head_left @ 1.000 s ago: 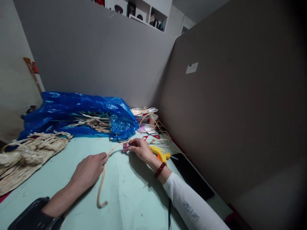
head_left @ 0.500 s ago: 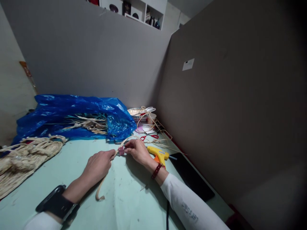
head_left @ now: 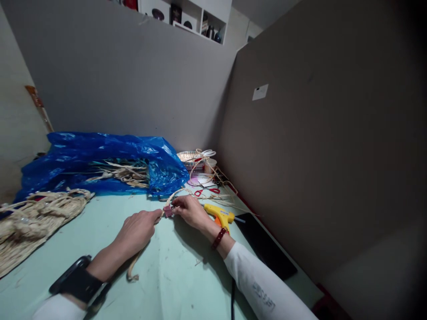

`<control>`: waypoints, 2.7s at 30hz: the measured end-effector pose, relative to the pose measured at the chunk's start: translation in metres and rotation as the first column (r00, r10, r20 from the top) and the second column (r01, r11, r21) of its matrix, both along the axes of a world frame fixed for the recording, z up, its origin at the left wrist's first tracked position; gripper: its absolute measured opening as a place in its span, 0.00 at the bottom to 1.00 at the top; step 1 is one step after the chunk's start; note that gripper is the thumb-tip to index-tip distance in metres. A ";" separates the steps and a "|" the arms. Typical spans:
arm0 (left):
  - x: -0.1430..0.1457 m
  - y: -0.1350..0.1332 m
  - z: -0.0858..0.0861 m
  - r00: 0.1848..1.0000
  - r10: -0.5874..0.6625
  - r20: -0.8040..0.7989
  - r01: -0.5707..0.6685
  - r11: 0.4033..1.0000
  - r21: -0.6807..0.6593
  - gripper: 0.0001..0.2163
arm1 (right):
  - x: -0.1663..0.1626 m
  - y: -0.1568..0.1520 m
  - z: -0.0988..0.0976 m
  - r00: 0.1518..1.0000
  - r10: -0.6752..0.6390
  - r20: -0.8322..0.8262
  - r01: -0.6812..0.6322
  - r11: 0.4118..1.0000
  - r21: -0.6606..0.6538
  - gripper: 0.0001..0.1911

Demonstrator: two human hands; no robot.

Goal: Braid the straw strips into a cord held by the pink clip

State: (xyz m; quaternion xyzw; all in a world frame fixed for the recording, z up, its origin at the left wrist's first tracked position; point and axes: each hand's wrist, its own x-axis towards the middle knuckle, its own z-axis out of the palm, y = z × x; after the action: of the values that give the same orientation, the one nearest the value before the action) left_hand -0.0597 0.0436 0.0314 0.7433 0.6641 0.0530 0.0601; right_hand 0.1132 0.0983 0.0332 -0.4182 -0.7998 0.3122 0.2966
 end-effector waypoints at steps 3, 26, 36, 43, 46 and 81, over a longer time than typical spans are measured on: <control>-0.002 0.002 -0.001 0.999 -0.003 0.045 0.003 1.000 -0.012 0.12 | 0.000 -0.005 0.001 1.000 0.002 -0.002 -0.002 1.000 -0.002 0.07; 0.011 -0.023 -0.004 0.519 0.251 0.817 0.109 0.928 -0.355 0.18 | 0.020 -0.003 0.017 0.981 -0.116 -0.153 0.106 0.992 -0.074 0.16; 0.016 -0.024 -0.002 0.315 0.351 0.882 0.209 0.881 -0.425 0.20 | 0.015 -0.053 0.005 0.975 0.219 -0.033 -0.220 0.938 -0.268 0.10; 0.019 -0.027 0.003 0.347 0.353 0.869 0.209 0.874 -0.439 0.16 | 0.013 -0.054 0.012 0.979 0.136 0.150 -0.113 0.982 -0.150 0.10; 0.019 -0.027 0.002 0.375 0.335 0.864 0.217 0.875 -0.434 0.15 | 0.012 -0.056 0.014 0.984 0.099 0.148 -0.081 0.989 -0.126 0.10; 0.019 -0.021 -0.009 0.370 0.259 0.892 0.119 0.939 -0.322 0.12 | 0.008 -0.053 0.002 0.999 0.015 -0.047 -0.023 0.982 -0.188 0.10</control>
State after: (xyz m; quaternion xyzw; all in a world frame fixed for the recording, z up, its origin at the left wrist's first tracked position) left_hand -0.0410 0.0230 0.0228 0.5338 0.5455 0.3494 0.5435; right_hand 0.1211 0.0455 0.0356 -0.4295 -0.7637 0.3987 0.2707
